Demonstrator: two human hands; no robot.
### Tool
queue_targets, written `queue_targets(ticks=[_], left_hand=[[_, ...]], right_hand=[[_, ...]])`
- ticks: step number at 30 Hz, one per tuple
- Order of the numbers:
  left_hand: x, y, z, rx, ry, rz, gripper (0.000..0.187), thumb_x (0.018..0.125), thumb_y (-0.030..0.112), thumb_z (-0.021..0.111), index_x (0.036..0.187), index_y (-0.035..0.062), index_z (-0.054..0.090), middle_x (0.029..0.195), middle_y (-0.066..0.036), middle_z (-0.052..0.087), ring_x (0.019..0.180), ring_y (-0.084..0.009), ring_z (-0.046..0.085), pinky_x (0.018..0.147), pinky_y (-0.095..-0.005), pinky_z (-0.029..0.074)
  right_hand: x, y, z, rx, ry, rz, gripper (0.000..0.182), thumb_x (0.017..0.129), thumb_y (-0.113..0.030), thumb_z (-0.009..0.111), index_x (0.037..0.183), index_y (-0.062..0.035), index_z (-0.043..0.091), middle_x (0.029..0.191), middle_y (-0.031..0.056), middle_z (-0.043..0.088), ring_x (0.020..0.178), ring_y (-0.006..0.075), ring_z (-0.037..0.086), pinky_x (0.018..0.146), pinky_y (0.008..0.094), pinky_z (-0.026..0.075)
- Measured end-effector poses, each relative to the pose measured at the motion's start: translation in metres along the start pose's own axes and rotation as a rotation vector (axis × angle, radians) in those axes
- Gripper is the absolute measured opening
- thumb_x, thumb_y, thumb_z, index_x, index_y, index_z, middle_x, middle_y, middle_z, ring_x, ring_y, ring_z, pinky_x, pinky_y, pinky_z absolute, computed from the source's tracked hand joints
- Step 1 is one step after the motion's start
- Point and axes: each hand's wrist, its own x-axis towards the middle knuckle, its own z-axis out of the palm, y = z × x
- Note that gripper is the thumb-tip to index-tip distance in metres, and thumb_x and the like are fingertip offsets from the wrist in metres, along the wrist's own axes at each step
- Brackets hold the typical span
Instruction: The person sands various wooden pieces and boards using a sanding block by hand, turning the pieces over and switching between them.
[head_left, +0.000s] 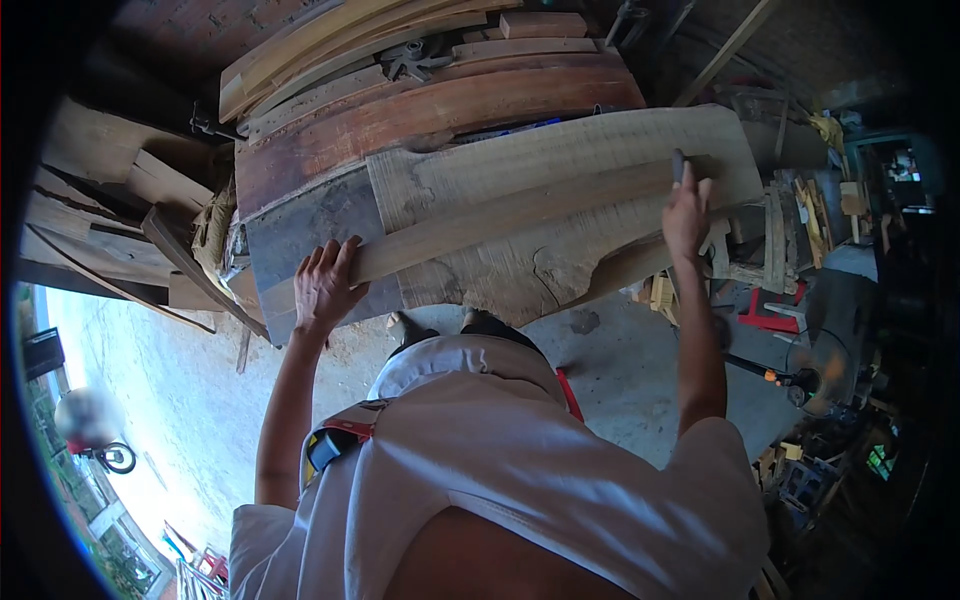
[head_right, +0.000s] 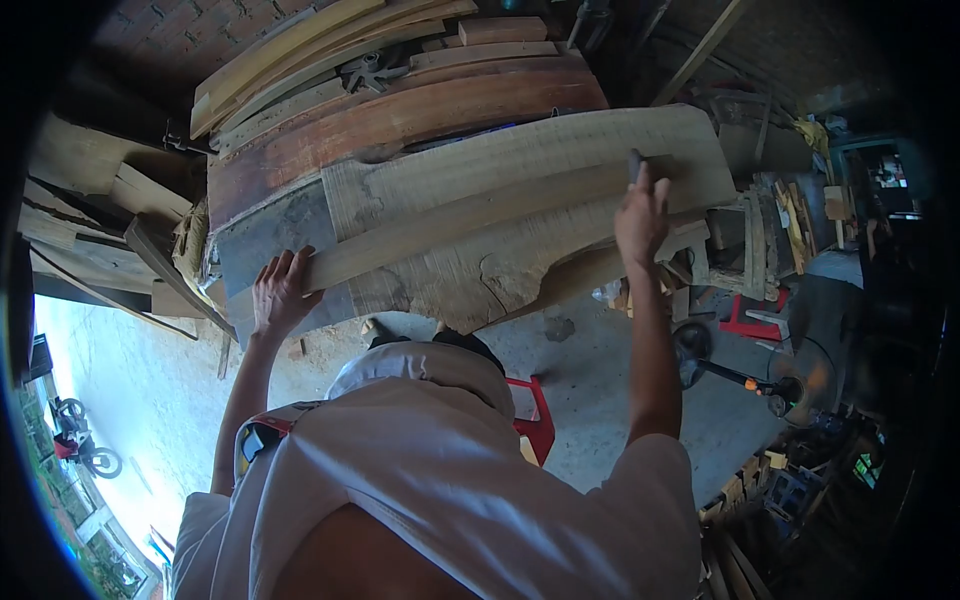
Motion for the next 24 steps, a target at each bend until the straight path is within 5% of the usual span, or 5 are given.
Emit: queue_targets(ticks=[4,12,17,20,24], left_hand=[[0.000,0.001,0.000,0.002,-0.025,-0.006,0.068,0.062,0.018,0.082,0.124,0.0157,0.054,0.097,-0.007,0.058,0.093,-0.0279,0.061,0.082,-0.0413,0.050],[0.000,0.003,-0.002,-0.002,-0.013,0.002,0.067,0.062,0.018,0.082,0.123,0.0157,0.054,0.097,-0.007,0.058,0.093,-0.0285,0.061,0.083,-0.0416,0.050],[-0.001,0.002,-0.001,-0.008,-0.025,-0.008,0.066,0.062,0.018,0.081,0.123,0.0157,0.054,0.097,-0.007,0.058,0.094,-0.0289,0.061,0.083,-0.0415,0.050],[0.000,0.003,-0.001,-0.010,-0.037,-0.010,0.067,0.062,0.018,0.082,0.123,0.0156,0.054,0.097,-0.007,0.058,0.094,-0.0291,0.061,0.083,-0.0417,0.050],[0.000,0.003,0.000,-0.005,-0.021,0.008,0.067,0.061,0.018,0.082,0.122,0.0152,0.054,0.098,-0.007,0.059,0.094,-0.0289,0.061,0.084,-0.0418,0.050]], right_hand=[[-0.056,-0.094,-0.026,0.052,-0.187,-0.299,0.050,0.090,-0.009,0.061,0.138,-0.0099,0.048,0.099,0.0157,0.049,0.090,0.0372,0.062,0.072,0.0466,0.054],[0.026,0.060,0.004,-0.112,0.005,0.107,0.046,0.093,-0.013,0.057,0.138,-0.0096,0.048,0.108,0.0169,0.051,0.091,0.0381,0.063,0.072,0.0491,0.053],[-0.039,-0.064,-0.027,0.089,-0.151,-0.179,0.051,0.091,-0.008,0.059,0.141,-0.0105,0.046,0.105,0.0160,0.049,0.096,0.0381,0.061,0.077,0.0482,0.053],[-0.021,-0.029,-0.018,-0.012,-0.068,-0.203,0.051,0.091,-0.008,0.059,0.140,-0.0106,0.047,0.105,0.0157,0.049,0.094,0.0375,0.062,0.076,0.0483,0.053],[0.025,0.062,0.003,-0.088,-0.008,0.136,0.050,0.092,-0.013,0.058,0.140,-0.0112,0.047,0.109,0.0161,0.051,0.094,0.0378,0.062,0.077,0.0477,0.054]])
